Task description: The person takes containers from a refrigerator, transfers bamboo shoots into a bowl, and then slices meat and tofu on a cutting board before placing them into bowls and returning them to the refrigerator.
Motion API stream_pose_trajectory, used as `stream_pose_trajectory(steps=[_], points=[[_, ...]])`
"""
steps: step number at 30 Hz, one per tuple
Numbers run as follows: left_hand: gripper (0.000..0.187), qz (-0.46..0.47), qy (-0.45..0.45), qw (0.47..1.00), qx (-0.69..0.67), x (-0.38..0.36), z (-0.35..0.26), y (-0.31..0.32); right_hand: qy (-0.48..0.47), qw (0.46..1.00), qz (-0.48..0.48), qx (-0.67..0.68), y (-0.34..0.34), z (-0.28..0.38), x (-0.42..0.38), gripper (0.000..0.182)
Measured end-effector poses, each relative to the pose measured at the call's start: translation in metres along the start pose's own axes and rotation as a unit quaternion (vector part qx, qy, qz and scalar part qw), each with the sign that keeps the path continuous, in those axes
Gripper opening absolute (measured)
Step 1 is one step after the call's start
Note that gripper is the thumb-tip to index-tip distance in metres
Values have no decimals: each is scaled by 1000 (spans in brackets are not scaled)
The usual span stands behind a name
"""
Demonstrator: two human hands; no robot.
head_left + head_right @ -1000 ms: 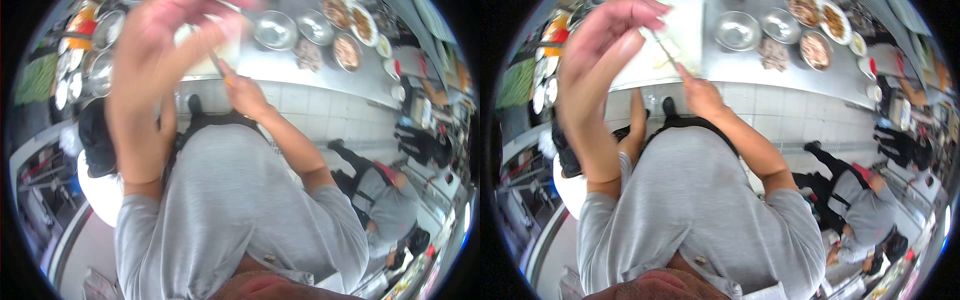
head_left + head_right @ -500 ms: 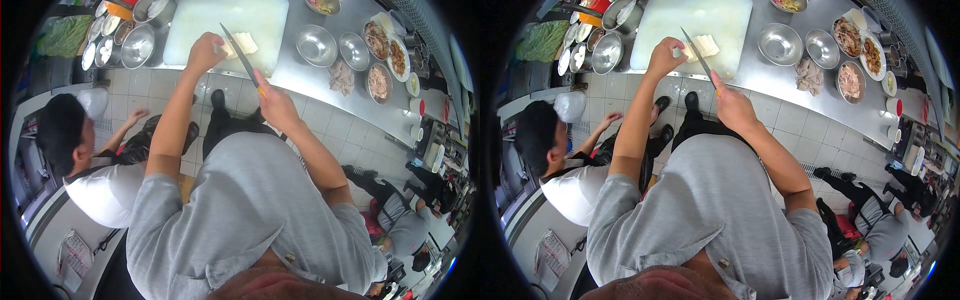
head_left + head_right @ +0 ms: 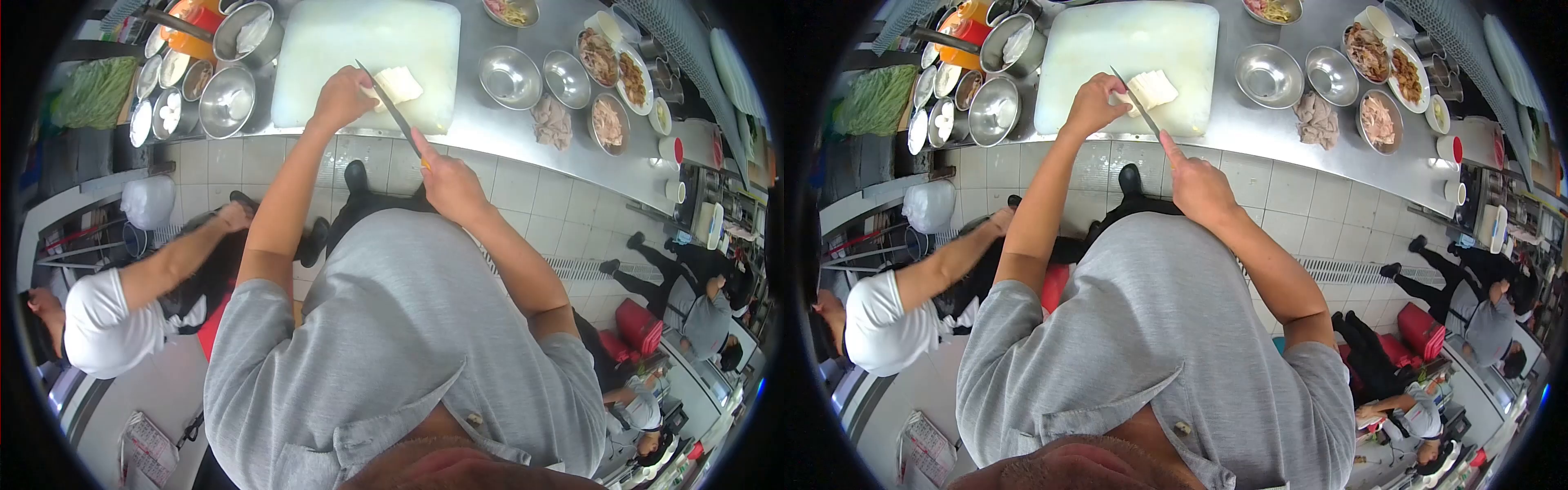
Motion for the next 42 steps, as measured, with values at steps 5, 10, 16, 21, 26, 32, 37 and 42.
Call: stream_pose_trajectory(steps=[5,10,16,21,26,32,37,42], points=[[34,-2,-2,1000,13,-1,1,-1,0,1000,3,-8,9,3,14,76],[35,-11,14,1000,25,-3,-2,-4,0,999,2,-38,39,-14,43,81],[38,9,-14,999,44,-5,-16,-9,-12,990,6,140,28,-36,45,71],[38,54,28,991,121,2,-24,6,-5,991,19,132,16,-29,42,72],[37,70,51,985,151,5,-32,4,2,999,15,36,20,-19,37,71],[43,-38,46,998,37,-5,-21,-17,21,999,-17,31,13,-19,26,71],[39,15,19,1000,10,0,4,-2,31,999,-15,41,1,-12,16,72],[32,25,2,999,29,-2,-3,-8,11,999,-11,39,-6,-5,9,70]])
Point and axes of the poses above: each hand's wrist, its own x-axis towards the middle knuckle, its own y-axis out of the palm, z = x × y, the point moved 9 cm from there along x, towards the middle knuckle, and after that the axes turned 4 degrees about z, right-handed, at the moved point
